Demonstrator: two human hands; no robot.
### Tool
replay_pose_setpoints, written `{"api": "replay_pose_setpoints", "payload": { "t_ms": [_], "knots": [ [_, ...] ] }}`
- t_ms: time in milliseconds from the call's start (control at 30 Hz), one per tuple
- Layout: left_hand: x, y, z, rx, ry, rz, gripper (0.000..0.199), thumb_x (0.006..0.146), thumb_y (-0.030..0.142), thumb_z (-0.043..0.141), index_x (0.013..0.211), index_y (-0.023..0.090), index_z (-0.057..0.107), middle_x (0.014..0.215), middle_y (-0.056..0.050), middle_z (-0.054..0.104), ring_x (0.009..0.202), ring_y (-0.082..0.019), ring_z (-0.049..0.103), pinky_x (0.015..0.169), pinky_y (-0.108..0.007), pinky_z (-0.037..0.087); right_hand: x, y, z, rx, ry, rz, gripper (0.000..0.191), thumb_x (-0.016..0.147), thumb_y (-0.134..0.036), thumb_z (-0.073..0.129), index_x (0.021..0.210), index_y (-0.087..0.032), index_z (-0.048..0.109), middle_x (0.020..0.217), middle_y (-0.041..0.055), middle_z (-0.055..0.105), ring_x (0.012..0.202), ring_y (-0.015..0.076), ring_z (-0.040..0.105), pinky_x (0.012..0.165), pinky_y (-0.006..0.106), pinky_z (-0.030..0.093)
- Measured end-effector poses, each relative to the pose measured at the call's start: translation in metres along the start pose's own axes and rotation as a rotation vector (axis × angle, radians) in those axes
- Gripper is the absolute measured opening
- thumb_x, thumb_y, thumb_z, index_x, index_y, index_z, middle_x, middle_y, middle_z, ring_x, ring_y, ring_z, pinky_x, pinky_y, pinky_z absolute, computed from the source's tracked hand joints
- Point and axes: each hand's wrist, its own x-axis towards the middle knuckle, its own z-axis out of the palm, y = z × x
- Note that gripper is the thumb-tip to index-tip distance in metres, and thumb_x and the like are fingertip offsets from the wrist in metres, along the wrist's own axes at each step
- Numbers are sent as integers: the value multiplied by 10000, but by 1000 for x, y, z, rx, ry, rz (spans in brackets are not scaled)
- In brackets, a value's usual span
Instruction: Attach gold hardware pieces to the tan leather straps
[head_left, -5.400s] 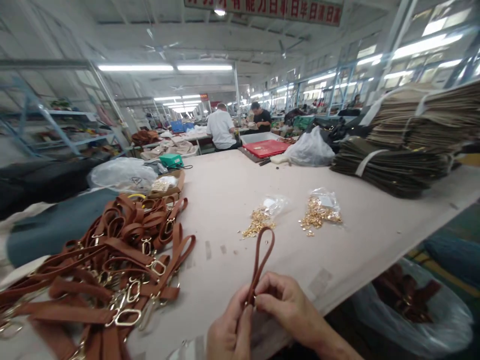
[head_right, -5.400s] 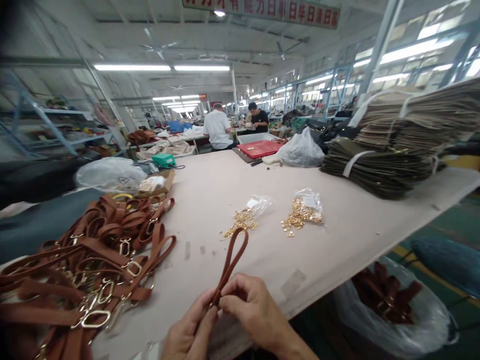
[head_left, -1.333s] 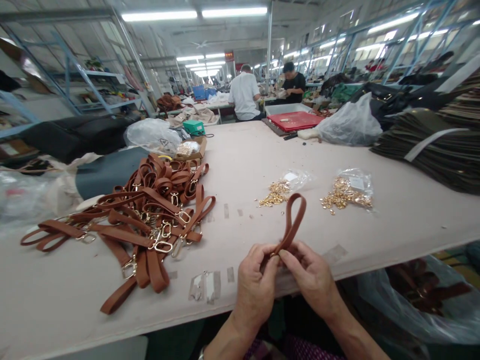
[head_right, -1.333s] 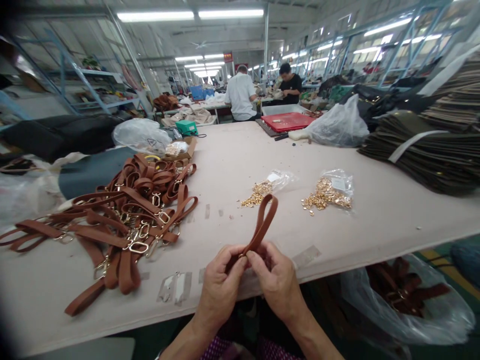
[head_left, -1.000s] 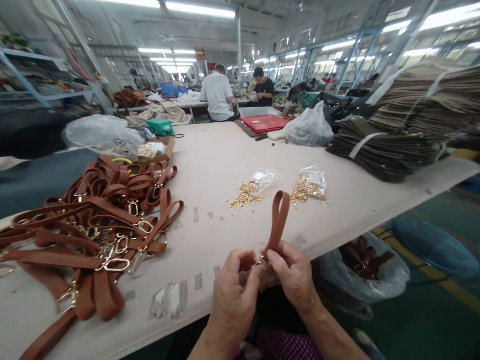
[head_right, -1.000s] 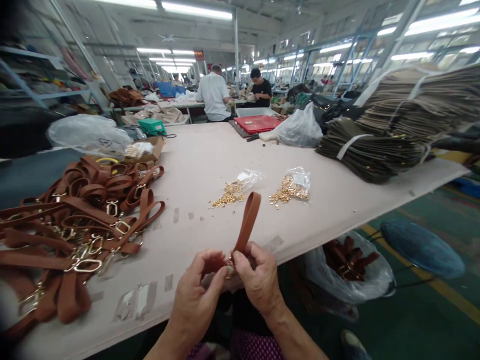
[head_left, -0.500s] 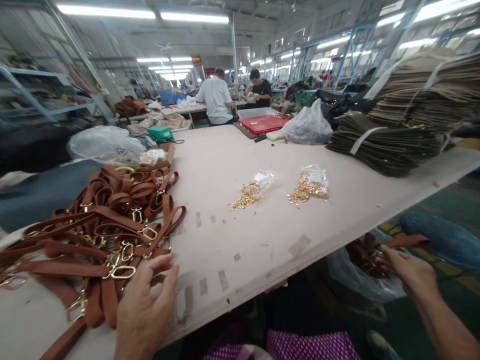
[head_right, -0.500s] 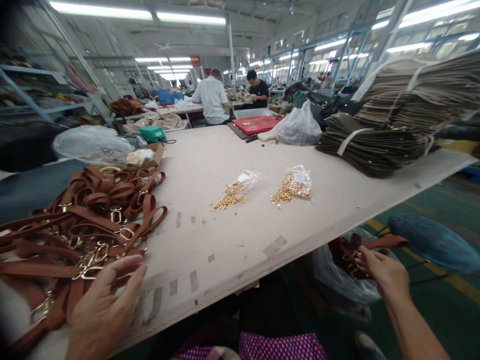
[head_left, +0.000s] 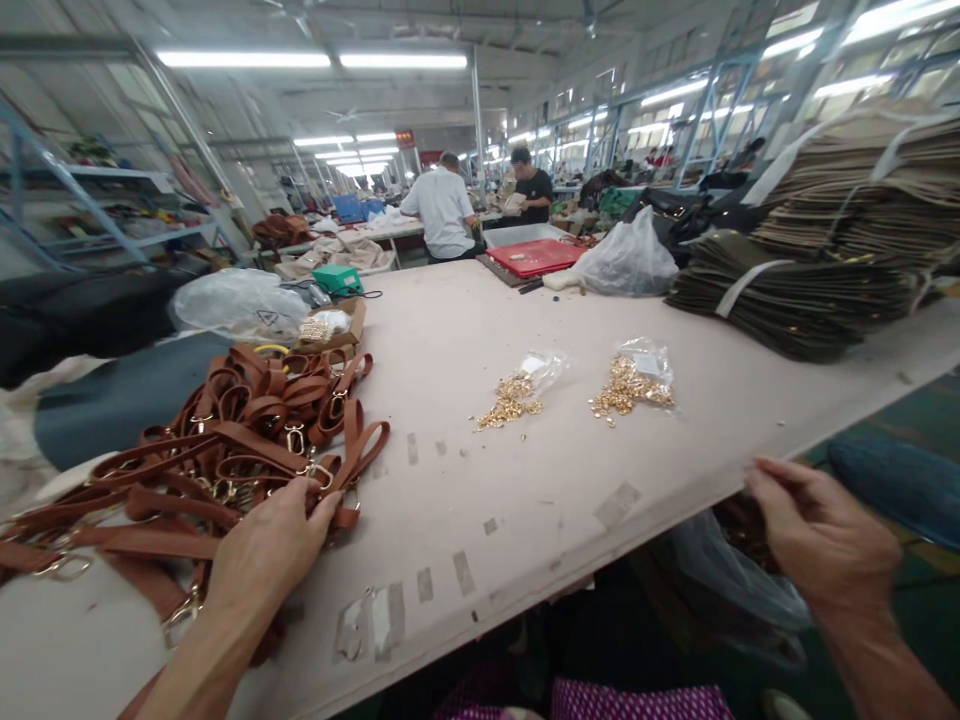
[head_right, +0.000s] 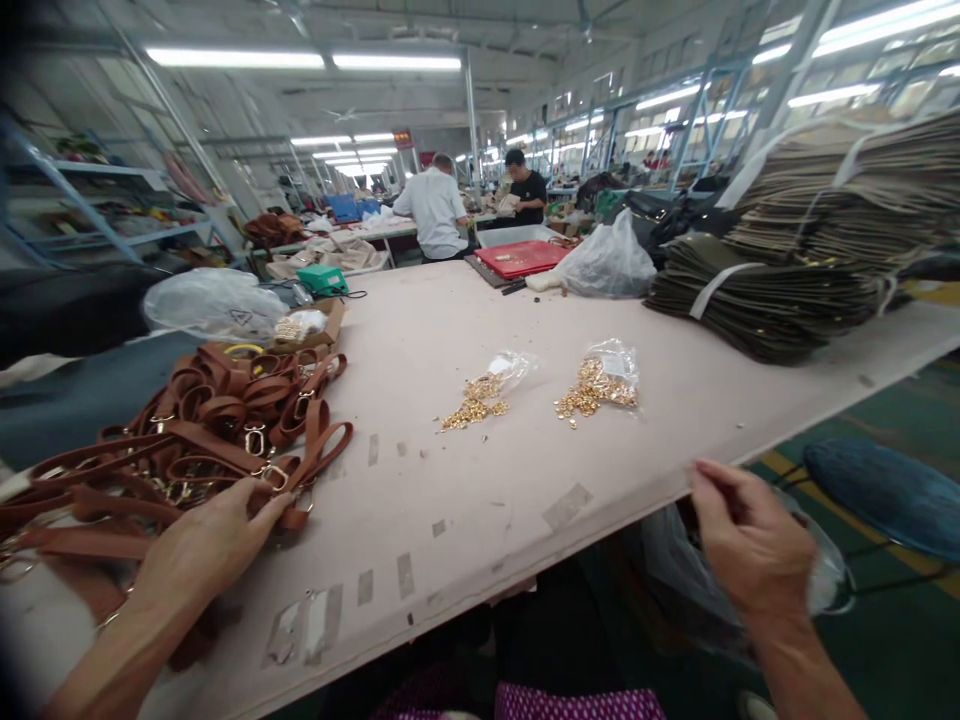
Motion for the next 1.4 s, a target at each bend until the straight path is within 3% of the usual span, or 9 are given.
{"api": "replay_pose_setpoints", "payload": {
  "t_ms": [100, 167, 267, 433, 600, 933, 1167, 1300, 1400],
  "knots": [
    [-3, -6, -2, -28, -23, 3, 312, 899, 436, 397, 971, 221, 611, 964, -161, 750, 923, -400, 700, 745, -459, 510, -2, -57, 28, 27, -281, -363, 229, 888, -396, 556, 943, -228, 701, 928, 57, 737, 850, 227, 689, 810, 343, 539],
    [-7, -13, -2, -47, -20, 3, 292, 889, 421, 415, 952, 227, 624, 915, -142, 760, 866, -381, 714, 710, -431, 511, -2, -86, 56, -19, -479, -569, 220, 943, -291, 495, 997, -209, 691, 964, 62, 734, 894, 197, 671, 828, 310, 527],
    [-16, -21, -1, -73, -29, -14, 256, 872, 381, 443, 936, 239, 646, 870, -113, 764, 825, -355, 717, 680, -396, 498, 4, -114, 100, -144, -625, -757, 265, 950, -158, 460, 1108, -190, 670, 1038, 82, 718, 973, 203, 633, 879, 328, 500],
    [-32, -24, -1, -164, -54, 75, 258, 839, 299, 501, 1025, 220, 662, 986, -94, 761, 992, -320, 681, 747, -340, 467, 16, -133, 146, -214, -706, -842, 226, 887, -65, 504, 922, -153, 709, 903, 125, 698, 898, 250, 613, 819, 358, 479],
    [-34, -20, -2, -193, -41, 83, 271, 839, 242, 495, 1049, 210, 664, 1026, -78, 752, 1001, -278, 671, 778, -308, 448, 24, -135, 155, -224, -736, -828, 239, 936, -156, 486, 851, -170, 709, 849, 112, 681, 848, 243, 600, 786, 345, 455],
    [-38, -14, -9, -364, -96, 97, 213, 856, 217, 435, 893, 235, 643, 813, -12, 738, 785, -228, 686, 653, -262, 430, 17, -133, 144, 59, -708, -511, 164, 829, -182, 517, 748, -182, 659, 732, 36, 671, 703, 172, 609, 698, 285, 445],
    [-55, 14, 2, -827, -257, 103, 332, 905, 428, 470, 736, 201, 642, 530, 17, 584, 543, -174, 558, 542, -248, 376, -19, -141, 114, 439, -779, -140, 295, 872, -432, 541, 845, -168, 670, 706, 15, 693, 632, 146, 639, 579, 250, 493],
    [-70, 47, 17, -1299, -389, 51, 399, 874, 477, 549, 1036, 142, 693, 755, -50, 707, 556, -135, 569, 523, -229, 412, -44, -159, 97, 743, -965, 201, 319, 796, -470, 655, 759, -155, 687, 589, 6, 664, 553, 135, 602, 563, 257, 489],
    [-80, 74, 28, -1553, -404, -13, 396, 857, 416, 606, 1164, 172, 667, 1074, -92, 713, 599, -108, 613, 514, -208, 417, -59, -172, 89, 887, -1047, 299, 304, 758, -448, 710, 809, -149, 701, 624, 14, 689, 578, 143, 625, 602, 276, 513]
  ]
}}
